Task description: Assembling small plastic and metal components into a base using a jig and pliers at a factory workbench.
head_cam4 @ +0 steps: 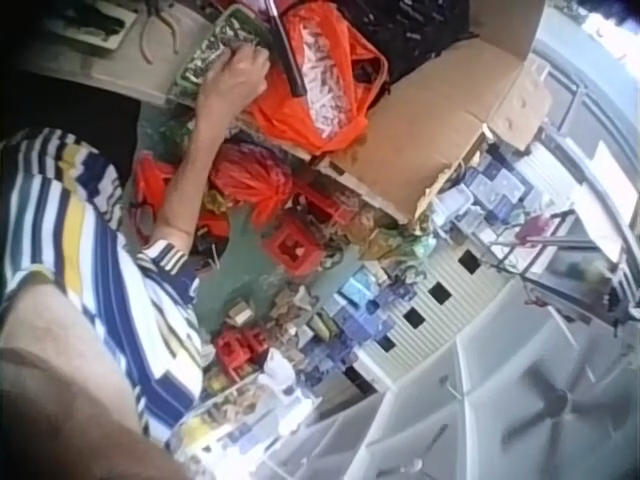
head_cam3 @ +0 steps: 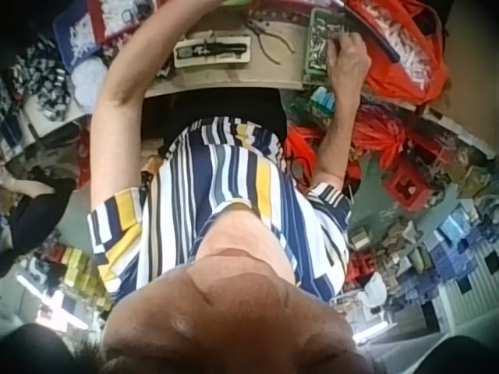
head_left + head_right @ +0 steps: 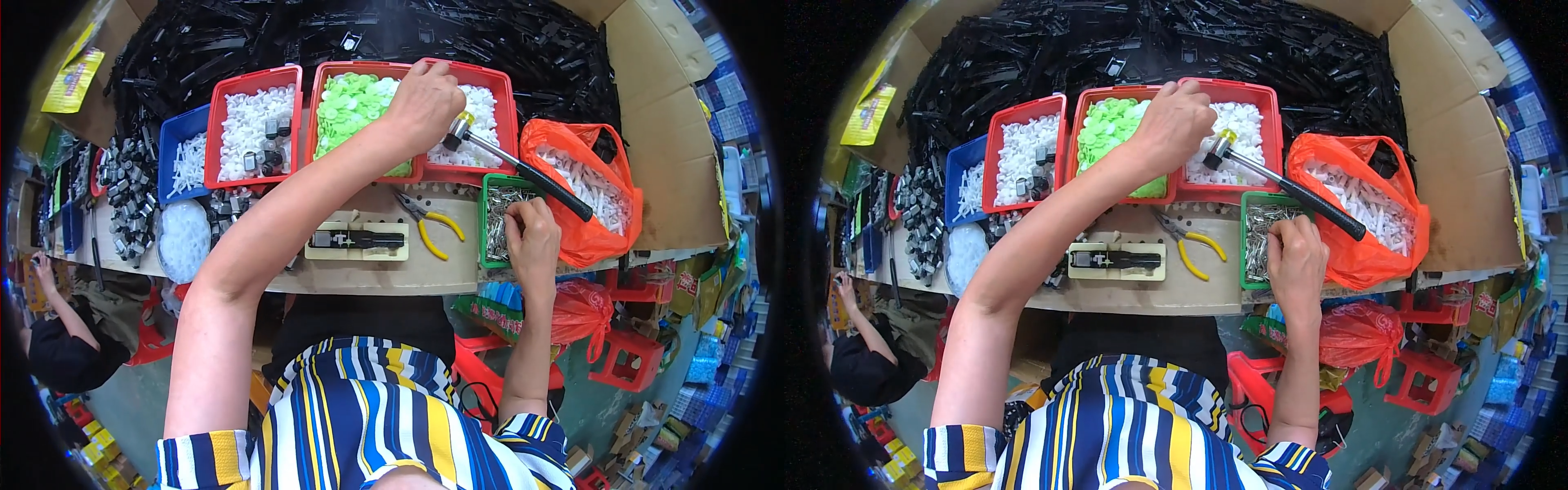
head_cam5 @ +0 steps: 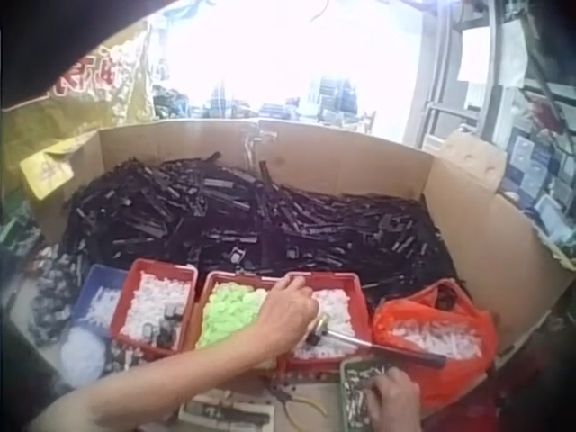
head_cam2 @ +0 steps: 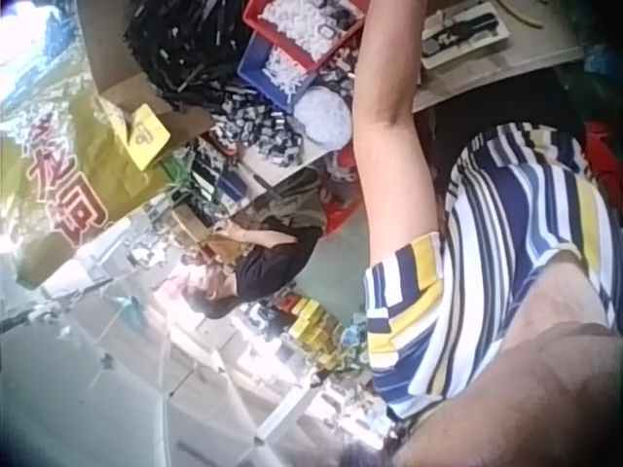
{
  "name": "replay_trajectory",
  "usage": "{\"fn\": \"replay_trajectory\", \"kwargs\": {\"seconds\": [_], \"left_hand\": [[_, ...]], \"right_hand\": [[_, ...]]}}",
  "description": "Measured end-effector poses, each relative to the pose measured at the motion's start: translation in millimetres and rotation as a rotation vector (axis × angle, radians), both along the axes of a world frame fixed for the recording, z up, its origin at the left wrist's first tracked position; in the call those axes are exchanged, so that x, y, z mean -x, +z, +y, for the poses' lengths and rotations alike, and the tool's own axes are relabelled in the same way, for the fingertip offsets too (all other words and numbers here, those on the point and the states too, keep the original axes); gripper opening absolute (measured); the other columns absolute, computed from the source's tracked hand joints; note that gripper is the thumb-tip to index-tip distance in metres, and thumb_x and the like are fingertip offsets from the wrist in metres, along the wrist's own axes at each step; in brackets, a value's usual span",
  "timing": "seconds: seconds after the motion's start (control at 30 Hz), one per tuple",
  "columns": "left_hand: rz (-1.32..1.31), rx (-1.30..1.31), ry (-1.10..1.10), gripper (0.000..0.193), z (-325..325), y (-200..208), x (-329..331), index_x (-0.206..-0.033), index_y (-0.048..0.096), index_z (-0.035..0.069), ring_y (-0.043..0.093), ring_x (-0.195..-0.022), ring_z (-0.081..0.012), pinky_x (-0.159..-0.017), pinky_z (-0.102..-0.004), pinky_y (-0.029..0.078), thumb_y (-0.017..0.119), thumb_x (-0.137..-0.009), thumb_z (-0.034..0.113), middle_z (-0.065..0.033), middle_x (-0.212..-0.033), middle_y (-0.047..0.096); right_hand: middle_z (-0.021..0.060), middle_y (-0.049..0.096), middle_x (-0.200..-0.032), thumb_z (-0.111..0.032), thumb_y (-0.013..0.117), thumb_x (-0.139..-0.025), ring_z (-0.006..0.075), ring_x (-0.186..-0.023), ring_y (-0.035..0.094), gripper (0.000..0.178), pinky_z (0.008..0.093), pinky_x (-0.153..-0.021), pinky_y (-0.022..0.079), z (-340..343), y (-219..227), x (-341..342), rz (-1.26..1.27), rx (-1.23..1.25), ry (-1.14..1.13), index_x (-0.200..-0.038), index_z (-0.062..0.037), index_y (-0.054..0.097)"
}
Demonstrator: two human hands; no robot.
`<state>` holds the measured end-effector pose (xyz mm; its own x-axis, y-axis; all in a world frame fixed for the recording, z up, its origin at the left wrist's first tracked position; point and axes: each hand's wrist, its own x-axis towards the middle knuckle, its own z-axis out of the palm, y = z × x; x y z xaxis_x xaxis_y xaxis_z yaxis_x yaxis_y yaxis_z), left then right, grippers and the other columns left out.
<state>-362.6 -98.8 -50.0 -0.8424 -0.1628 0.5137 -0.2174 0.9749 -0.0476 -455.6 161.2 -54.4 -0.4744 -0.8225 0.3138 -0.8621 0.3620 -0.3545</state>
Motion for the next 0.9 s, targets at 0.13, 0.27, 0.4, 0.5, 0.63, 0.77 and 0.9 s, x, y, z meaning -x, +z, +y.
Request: {"fn": "replay_trajectory", "kwargs": {"seconds": [0.13,0.27,0.4,0.5,0.63,0.77,0.9], "left_hand": [[0.114,-0.631,-0.059,0.013,20.3,26.9,-28.1,-0.085,0.074,-0.001,0.067,-0.085,-0.0237,-0.084,-0.0381,0.051,0.074,-0.083,0.012,-0.0106,-0.084,0.072],[0.213,-1.612,-0.168,0.017,46.6,29.0,-70.5,-0.094,0.075,-0.003,0.07,-0.076,-0.0141,-0.068,-0.0288,0.054,0.075,-0.089,0.014,-0.0099,-0.085,0.076],[0.289,-2.108,-0.227,0.02,71.2,22.4,-110.4,-0.103,0.072,0.0,0.07,-0.08,-0.0133,-0.076,-0.0273,0.055,0.075,-0.093,0.016,-0.0087,-0.091,0.075],[0.389,-2.29,-0.286,0.016,81.7,5.6,-128.7,-0.104,0.071,0.0,0.071,-0.082,-0.0145,-0.076,-0.0272,0.056,0.075,-0.092,0.009,-0.0099,-0.093,0.075],[0.428,-2.281,-0.285,0.018,87.0,-4.8,-150.4,-0.105,0.072,-0.002,0.071,-0.083,-0.014,-0.076,-0.0256,0.057,0.076,-0.09,0.007,-0.0104,-0.092,0.074],[0.386,-2.251,-0.225,0.018,85.9,-1.6,-164.4,-0.104,0.073,-0.002,0.071,-0.083,-0.0131,-0.076,-0.0258,0.057,0.077,-0.089,0.007,-0.0091,-0.093,0.074],[0.329,-2.194,-0.22,0.017,83.8,-0.8,-169.6,-0.103,0.074,-0.001,0.07,-0.084,-0.0117,-0.077,-0.0252,0.057,0.077,-0.089,0.007,-0.0071,-0.094,0.074]], "right_hand": [[0.015,0.061,-0.083,0.0,0.068,-0.081,0.034,-0.077,0.063,0.007,0.045,-0.067,0.049,1.3,4.3,2.5,-0.073,0.046,-0.024,-0.088,0.0014,0.066],[0.0141,0.063,-0.079,0.002,0.066,-0.082,0.0241,-0.066,0.064,0.006,0.0352,-0.063,0.05,-4.5,20.2,-14.1,-0.235,0.152,-0.01,-0.087,0.0037,0.064],[0.0093,0.065,-0.077,0.005,0.068,-0.08,0.0153,-0.069,0.064,0.006,0.0297,-0.066,0.051,-18.0,38.8,-47.7,-0.481,0.25,0.166,-0.084,0.0034,0.064],[0.0079,0.066,-0.078,0.007,0.07,-0.077,0.0157,-0.07,0.065,0.01,0.0284,-0.067,0.051,-29.2,46.7,-67.4,-0.538,0.286,0.305,-0.083,0.0016,0.063],[0.0093,0.066,-0.08,0.008,0.07,-0.076,0.0187,-0.071,0.066,0.012,0.0297,-0.066,0.052,-42.6,46.3,-79.7,-0.497,0.274,0.433,-0.084,0.0016,0.063],[0.0113,0.065,-0.081,0.009,0.069,-0.077,0.0207,-0.072,0.067,0.013,0.0314,-0.067,0.053,-44.5,45.9,-86.3,-0.549,0.22,0.477,-0.086,0.0015,0.064],[0.0123,0.066,-0.083,0.009,0.07,-0.077,0.0229,-0.073,0.068,0.015,0.0328,-0.067,0.054,-46.0,43.5,-91.1,-0.541,0.222,0.5,-0.089,0.0013,0.067]]}}
